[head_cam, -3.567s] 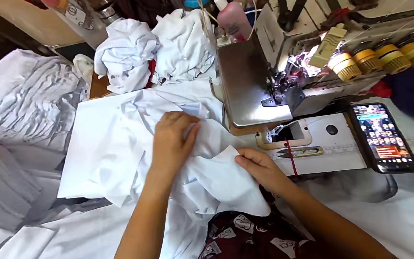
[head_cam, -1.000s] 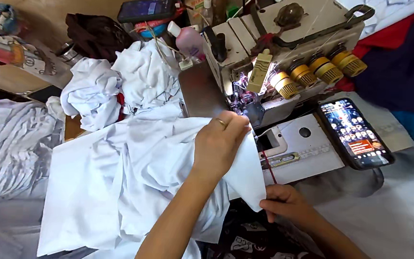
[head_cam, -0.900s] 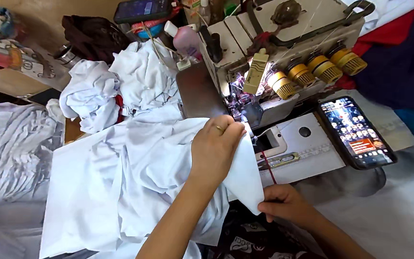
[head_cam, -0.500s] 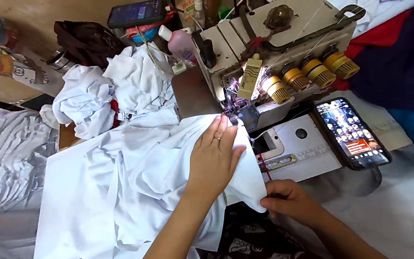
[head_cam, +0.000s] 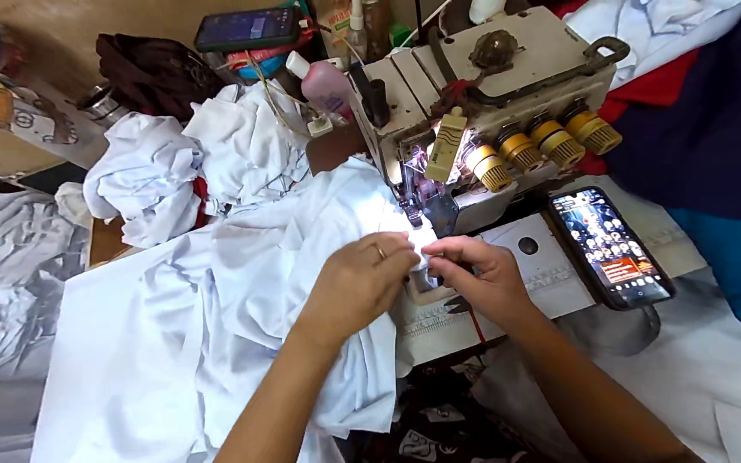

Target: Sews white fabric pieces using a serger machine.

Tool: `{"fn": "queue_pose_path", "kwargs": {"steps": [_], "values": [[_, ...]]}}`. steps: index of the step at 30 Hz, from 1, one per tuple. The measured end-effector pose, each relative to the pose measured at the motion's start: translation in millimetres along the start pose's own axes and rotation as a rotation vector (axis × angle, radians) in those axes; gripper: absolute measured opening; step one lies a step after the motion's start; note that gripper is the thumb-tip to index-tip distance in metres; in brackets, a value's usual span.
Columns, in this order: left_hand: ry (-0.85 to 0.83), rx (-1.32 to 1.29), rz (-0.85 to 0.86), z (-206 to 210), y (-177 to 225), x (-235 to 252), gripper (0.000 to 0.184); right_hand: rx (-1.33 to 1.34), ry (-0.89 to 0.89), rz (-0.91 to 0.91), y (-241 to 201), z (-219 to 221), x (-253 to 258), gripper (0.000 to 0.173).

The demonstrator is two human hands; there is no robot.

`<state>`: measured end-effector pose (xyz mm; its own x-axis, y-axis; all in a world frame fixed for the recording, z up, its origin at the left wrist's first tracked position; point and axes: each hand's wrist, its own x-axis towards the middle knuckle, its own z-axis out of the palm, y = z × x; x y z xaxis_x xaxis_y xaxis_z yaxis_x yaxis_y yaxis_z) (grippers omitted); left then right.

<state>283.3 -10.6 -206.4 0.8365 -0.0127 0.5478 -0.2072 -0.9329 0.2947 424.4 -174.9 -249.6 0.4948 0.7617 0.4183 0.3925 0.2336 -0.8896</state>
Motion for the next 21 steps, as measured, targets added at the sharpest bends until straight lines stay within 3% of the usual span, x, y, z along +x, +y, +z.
{"fn": "queue_pose_path", "kwargs": {"steps": [6, 9, 12, 16, 21], "values": [[-0.042, 0.074, -0.130, -14, -27, 26, 0.031, -0.093, -0.063, -0.017, 0, 0, -6, 0.032], [-0.015, 0.143, -0.299, -20, -23, 35, 0.039, -0.050, -0.084, -0.024, -7, 1, -14, 0.033], [-0.023, 0.233, -0.490, -17, -18, 34, 0.027, -0.043, -0.127, -0.044, -13, 4, -20, 0.028], [0.076, 0.201, -0.565, -23, -10, 3, 0.016, -0.056, -0.160, -0.141, -14, 10, -23, 0.025], [0.183, 0.127, -0.638, -32, 30, -54, 0.025, -0.050, -0.144, -0.221, -15, 21, -22, 0.022]]}}
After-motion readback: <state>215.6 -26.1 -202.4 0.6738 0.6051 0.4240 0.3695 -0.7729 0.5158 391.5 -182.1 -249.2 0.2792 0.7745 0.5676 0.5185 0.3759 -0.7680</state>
